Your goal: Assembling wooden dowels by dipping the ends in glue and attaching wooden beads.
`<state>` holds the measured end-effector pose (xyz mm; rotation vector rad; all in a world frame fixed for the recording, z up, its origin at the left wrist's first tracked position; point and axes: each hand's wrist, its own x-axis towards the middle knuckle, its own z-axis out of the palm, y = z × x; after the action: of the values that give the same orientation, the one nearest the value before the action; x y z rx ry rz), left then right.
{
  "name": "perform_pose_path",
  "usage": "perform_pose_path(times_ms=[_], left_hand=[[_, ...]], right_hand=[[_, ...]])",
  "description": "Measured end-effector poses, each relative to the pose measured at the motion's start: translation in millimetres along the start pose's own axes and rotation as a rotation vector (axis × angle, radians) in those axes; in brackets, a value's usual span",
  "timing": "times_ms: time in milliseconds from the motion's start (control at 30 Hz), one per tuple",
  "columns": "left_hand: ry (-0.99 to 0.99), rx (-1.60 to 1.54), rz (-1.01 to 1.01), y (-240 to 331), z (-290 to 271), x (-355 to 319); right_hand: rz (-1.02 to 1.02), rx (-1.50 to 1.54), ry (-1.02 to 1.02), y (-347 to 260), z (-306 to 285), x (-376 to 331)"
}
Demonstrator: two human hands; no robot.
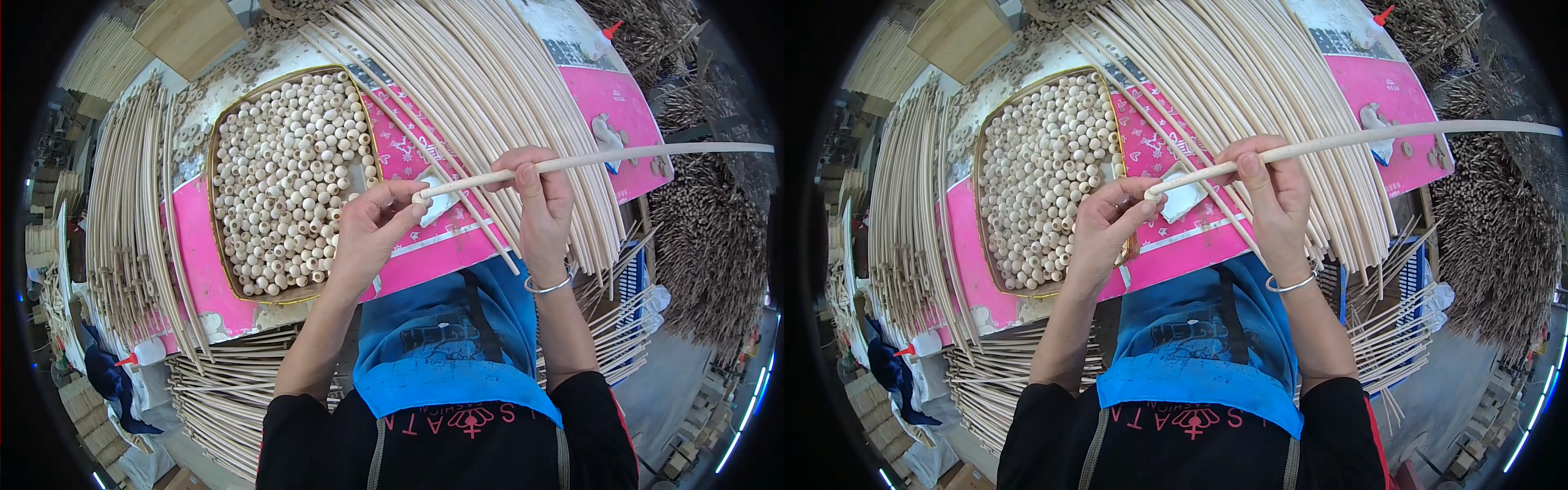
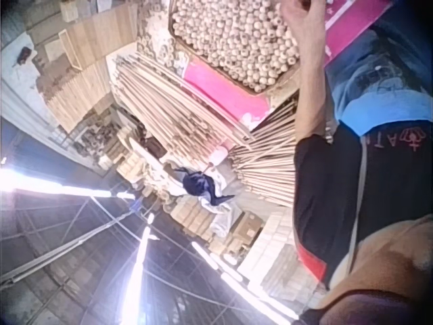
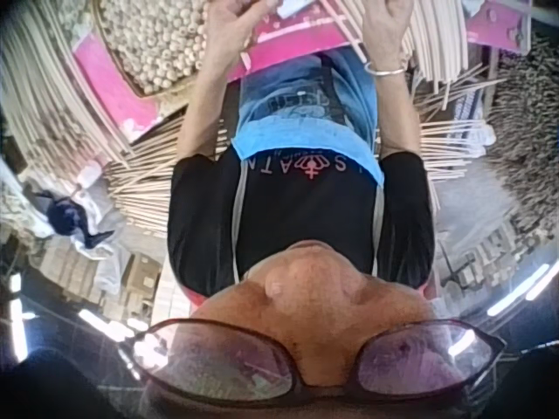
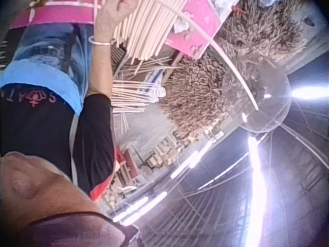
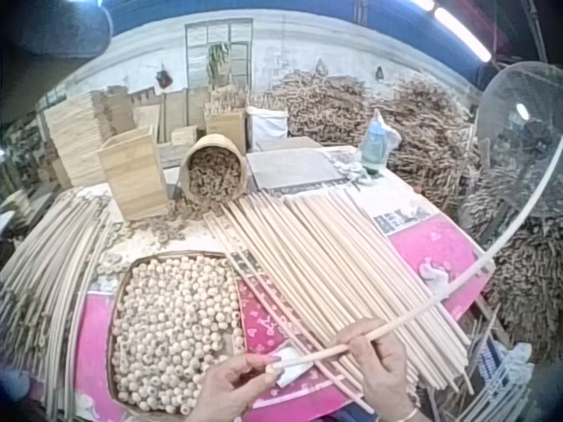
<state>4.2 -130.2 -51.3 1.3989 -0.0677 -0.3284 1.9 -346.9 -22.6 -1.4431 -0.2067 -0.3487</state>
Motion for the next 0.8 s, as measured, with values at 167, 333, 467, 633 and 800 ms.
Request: perform_pose_path(times_ms=[167,333,467,633,800], left_hand=[[0.005,-0.027,0.001,-1.9,4.1,-0.9],[-0.036,0.350,0.177,12.3,2.9,-2.9],[-0.046,0.537,0.413,15.4,9.0,6.2],[0.089,-0.244,0.175,-3.1,44.4,12.3],[0.124,-0.593,0.119,-9.2,63.9,30.9]], right_hand=[[-0.064,-0.006,-0.041,1.9,-6.1,-4.3],[-0.067,-0.014,-0.048,-4.3,-11.7,-9.2],[-0.093,0.007,0.016,0.0,-10.8,-15.5],[0.085,0.163,0.326,7.2,13.8,-31.4],[0.472,0.184,0.231,-10.2,1.3,-42.2]])
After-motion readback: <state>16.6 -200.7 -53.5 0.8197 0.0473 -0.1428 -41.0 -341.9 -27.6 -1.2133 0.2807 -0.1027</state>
